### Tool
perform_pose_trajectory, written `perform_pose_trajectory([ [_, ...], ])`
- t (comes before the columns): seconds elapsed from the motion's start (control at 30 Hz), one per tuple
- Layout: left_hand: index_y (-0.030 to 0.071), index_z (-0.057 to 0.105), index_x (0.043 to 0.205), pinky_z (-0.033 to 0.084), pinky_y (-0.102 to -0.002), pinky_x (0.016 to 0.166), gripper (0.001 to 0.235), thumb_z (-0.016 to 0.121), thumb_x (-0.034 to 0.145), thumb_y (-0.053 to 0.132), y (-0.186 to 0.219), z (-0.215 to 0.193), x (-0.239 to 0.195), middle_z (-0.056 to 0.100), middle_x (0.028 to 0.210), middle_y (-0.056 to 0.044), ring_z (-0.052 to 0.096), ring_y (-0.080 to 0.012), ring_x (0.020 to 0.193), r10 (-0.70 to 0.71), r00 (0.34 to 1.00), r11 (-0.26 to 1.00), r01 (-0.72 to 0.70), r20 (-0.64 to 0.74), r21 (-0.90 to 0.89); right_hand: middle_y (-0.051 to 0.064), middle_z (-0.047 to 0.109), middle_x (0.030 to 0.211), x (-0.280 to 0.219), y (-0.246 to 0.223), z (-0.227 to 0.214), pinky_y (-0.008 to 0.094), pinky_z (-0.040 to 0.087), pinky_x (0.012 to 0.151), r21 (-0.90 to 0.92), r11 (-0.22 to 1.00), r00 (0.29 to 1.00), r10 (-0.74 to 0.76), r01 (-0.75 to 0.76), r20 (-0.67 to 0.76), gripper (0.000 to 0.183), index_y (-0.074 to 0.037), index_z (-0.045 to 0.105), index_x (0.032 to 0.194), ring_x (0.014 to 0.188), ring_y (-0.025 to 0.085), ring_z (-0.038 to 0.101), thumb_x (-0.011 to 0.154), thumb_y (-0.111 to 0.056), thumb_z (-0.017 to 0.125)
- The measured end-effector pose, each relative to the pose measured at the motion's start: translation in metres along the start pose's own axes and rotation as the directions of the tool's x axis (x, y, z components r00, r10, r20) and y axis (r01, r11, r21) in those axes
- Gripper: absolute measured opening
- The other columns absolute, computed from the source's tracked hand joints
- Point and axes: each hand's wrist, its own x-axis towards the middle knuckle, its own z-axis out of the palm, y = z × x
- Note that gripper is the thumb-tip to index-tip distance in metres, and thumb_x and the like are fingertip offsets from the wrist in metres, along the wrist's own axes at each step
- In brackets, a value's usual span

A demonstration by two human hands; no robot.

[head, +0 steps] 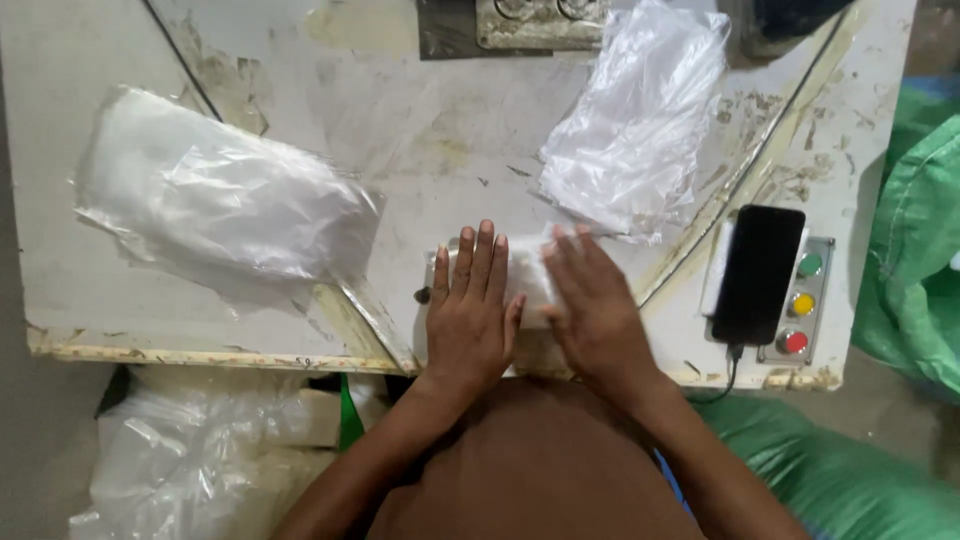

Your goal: Folding plastic bags and stacking them on a workbench in a factory setting.

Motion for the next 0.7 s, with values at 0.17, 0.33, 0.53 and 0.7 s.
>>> perform_pose_trajectory([
  [0.17,0.004,0.029,0.162,0.001,-0.051,0.129,0.068,0.045,0.105,0.038,0.0,0.005,-0.018,0.019,0.172,-0.017,0.012,-0.034,0.16,0.043,0.997,0.989,-0.052,0.068,0.137,0.004,0.028,0.171,-0.038,0.005,0.036,0.052,0.003,0.13,-0.375,0.892,0.917,-0.097,0.253,0.387,0.086,-0.016,0.034,0.162,0.159,0.034,0.014,0.096,-0.072,0.036],
  [0.33,0.004,0.03,0.162,0.003,-0.05,0.129,0.066,0.043,0.108,0.037,-0.005,-0.003,0.0,0.022,0.171,-0.017,0.017,-0.0346,0.159,0.0,0.996,0.995,-0.009,0.089,0.095,-0.001,0.031,0.17,-0.009,0.028,0.029,0.054,0.001,0.129,-0.523,0.82,0.903,0.017,0.233,0.428,0.086,-0.026,0.037,0.162,0.159,0.033,0.015,0.096,-0.079,0.022],
  [0.53,0.011,0.045,0.154,0.034,-0.046,0.1,0.061,0.055,0.1,0.039,-0.01,-0.003,-0.001,0.047,0.13,-0.012,0.044,-0.0329,0.121,-0.1,0.994,0.984,0.094,0.031,0.152,0.004,0.028,0.17,-0.014,0.013,0.012,0.046,0.01,0.119,-0.517,0.845,0.966,0.006,0.134,0.26,0.068,-0.018,0.04,0.16,0.152,0.035,0.024,0.106,-0.059,0.035],
  [0.7,-0.002,0.032,0.158,0.057,-0.045,0.07,0.103,0.079,0.085,0.053,0.001,-0.026,0.011,0.067,0.085,-0.023,0.071,-0.0399,0.077,-0.28,0.932,0.954,0.296,0.229,-0.04,0.005,0.035,0.167,-0.021,0.022,0.024,0.042,0.028,0.113,-0.369,0.924,0.967,0.002,0.096,0.256,0.06,-0.019,0.042,0.159,0.149,0.031,0.034,0.106,-0.047,0.046],
])
